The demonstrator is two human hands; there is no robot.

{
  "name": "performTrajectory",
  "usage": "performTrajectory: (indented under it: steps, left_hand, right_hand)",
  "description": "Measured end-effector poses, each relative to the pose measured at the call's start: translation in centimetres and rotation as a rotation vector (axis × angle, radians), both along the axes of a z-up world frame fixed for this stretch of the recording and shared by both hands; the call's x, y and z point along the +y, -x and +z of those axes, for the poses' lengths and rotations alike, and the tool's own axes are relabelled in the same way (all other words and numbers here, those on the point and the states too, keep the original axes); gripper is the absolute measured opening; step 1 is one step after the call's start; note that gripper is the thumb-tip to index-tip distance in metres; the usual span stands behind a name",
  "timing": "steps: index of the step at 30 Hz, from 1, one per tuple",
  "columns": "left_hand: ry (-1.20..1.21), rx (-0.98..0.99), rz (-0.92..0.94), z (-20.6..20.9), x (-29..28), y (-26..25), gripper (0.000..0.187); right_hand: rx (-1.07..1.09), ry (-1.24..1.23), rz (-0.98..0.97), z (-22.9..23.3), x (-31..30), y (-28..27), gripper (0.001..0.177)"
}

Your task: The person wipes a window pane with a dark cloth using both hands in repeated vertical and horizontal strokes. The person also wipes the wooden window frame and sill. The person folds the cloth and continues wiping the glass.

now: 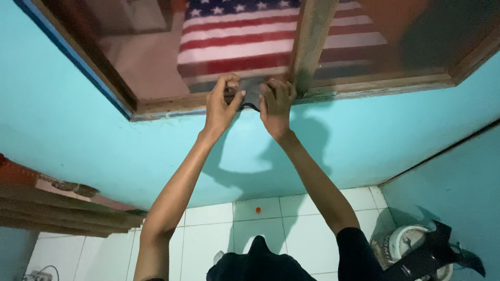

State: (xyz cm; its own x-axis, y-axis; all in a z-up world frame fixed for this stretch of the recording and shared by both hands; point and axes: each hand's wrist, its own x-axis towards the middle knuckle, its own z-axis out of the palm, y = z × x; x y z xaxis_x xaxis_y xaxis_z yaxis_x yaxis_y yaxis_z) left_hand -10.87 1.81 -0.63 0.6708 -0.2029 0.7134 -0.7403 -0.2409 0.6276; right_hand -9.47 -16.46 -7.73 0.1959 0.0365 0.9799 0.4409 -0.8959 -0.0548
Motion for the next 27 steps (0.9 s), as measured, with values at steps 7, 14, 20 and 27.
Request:
performTrajectory:
  steps: [7,14,20,27]
  left_hand:
    - [0.074,0.029,0.164,-1.7,0.1,-1.3,0.029]
    - [-0.019,-0.062,0.335,-2.0,1.0,-0.4,0.033]
    - [0.028,-0.193,0.338,-3.4,1.4,-1.1,0.025]
    - [0.093,-0.242,0.232,-3.8,2.9,-1.9,0.017]
  right_hand:
    - [0.019,0.209,-0.151,0.8,3.7,2.4,0.061]
    - [0.030,0.314,-0.249,-1.3,4.4,-1.2,0.032]
    - [-0.083,0.528,-0.292,2.9,4.5,-3.0,0.026]
    - [-0.015,0.339,-0.473,1.8,-1.0,-0.6,0.018]
